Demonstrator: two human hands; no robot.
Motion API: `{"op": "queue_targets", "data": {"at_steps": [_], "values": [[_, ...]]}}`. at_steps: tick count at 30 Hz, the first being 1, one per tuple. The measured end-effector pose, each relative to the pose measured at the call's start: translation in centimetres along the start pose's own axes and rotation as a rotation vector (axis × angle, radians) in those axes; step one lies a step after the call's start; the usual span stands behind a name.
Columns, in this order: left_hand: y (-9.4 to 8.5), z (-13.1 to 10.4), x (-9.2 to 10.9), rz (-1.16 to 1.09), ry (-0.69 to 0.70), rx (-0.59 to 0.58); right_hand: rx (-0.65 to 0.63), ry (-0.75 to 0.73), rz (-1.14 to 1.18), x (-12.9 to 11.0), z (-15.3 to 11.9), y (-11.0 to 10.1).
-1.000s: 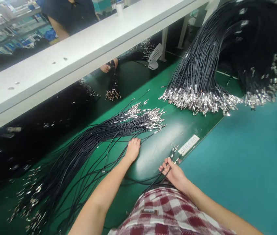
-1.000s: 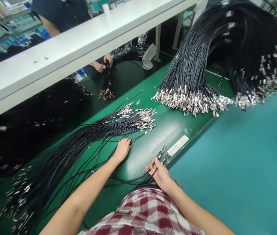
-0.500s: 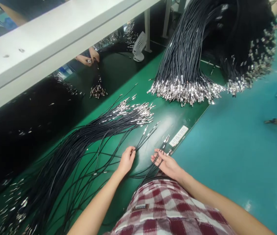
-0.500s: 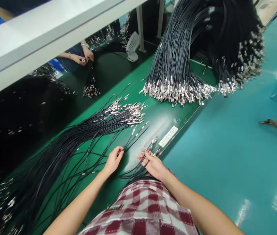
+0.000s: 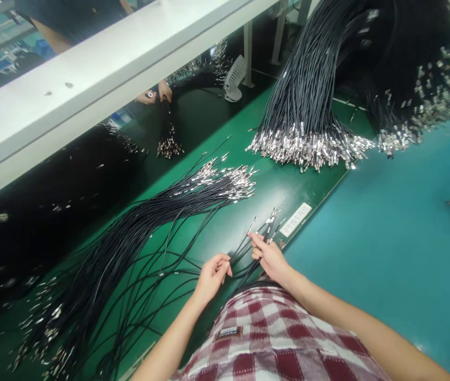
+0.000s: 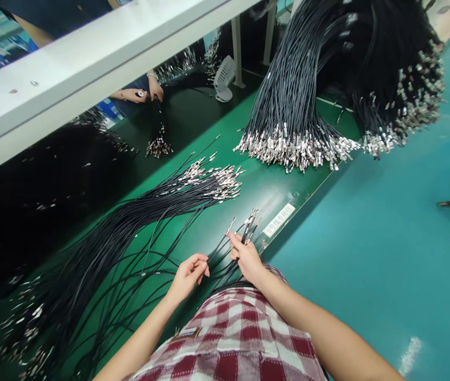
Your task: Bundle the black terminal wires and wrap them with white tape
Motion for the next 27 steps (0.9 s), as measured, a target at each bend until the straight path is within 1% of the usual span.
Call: {"op": "queue_targets", "data": {"at_steps": [3,6,9,10,12,13,14,15,16,17,18,19,20,21,22,23,24,25,27], "values": [[1.2,0.0,0.1,-0.039,-0.014,0.007,0.016,-0.023,-0.087,0.5,-0.4,0.2],[3.1,0.6,1.1,-0.015,0.054,0.028,-0.013,-0.022,-0.172,1.1,-0.9,0.5],[4.7,0.5,1.5,0.053,0.108,0.064,0.014,-0.047,-0.199,1.4,-1.2,0.0],[5.3,0.3,1.2,0.047,0.092,0.041,0.024,-0.044,-0.188,1.6,-1.2,-0.3],[6.1,0.1,0.2,0.0,0.029,-0.092,0.004,0.015,-0.118,2.3,-1.2,-0.9],[5.9,0.3,-0.1,-0.002,0.013,-0.16,-0.01,0.062,-0.059,2.7,-1.1,-1.3],[5.0,0.9,-0.1,0.04,0.025,-0.186,-0.009,0.106,0.01,3.1,-1.0,-1.7],[3.2,1.9,0.1,0.134,0.064,-0.15,0.011,0.143,0.084,3.5,-0.8,-2.3],[0.7,3.2,0.7,0.274,0.114,-0.049,0.041,0.172,0.152,3.7,-0.6,-2.9],[-2.2,4.6,1.4,0.435,0.151,0.103,0.071,0.195,0.206,3.9,-0.4,-3.4],[-4.8,6.0,1.9,0.579,0.14,0.251,0.088,0.215,0.242,4.1,-0.2,-3.8],[-6.9,7.3,2.3,0.684,0.087,0.353,0.086,0.234,0.262,4.2,0.0,-3.9],[-8.2,8.5,2.3,0.742,0.016,0.396,0.071,0.247,0.27,4.3,0.2,-3.9],[-8.5,9.4,2.1,0.761,-0.053,0.383,0.053,0.248,0.272,4.3,0.4,-3.8],[-8.0,10.0,1.8,0.759,-0.1,0.331,0.043,0.236,0.27,4.1,0.7,-3.7],[-6.8,10.0,1.5,0.737,-0.104,0.255,0.043,0.217,0.266,4.0,0.9,-3.6],[-5.0,9.5,1.3,0.699,-0.067,0.165,0.049,0.2,0.259,3.8,1.1,-3.5],[-3.1,8.4,1.0,0.652,-0.015,0.077,0.063,0.196,0.25,3.6,1.3,-3.5],[0.6,5.0,0.3,0.508,0.078,-0.101,0.099,0.225,0.234,3.5,1.4,-3.3]]}}
Point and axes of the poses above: each hand's wrist, its own z-axis towards the middle knuckle, its own y-axis out of the palm, x = y × z, the point moved 7 cm from there along z, towards the middle knuckle, and after that the axes turned 8 degrees about y, right-handed, at the moved point
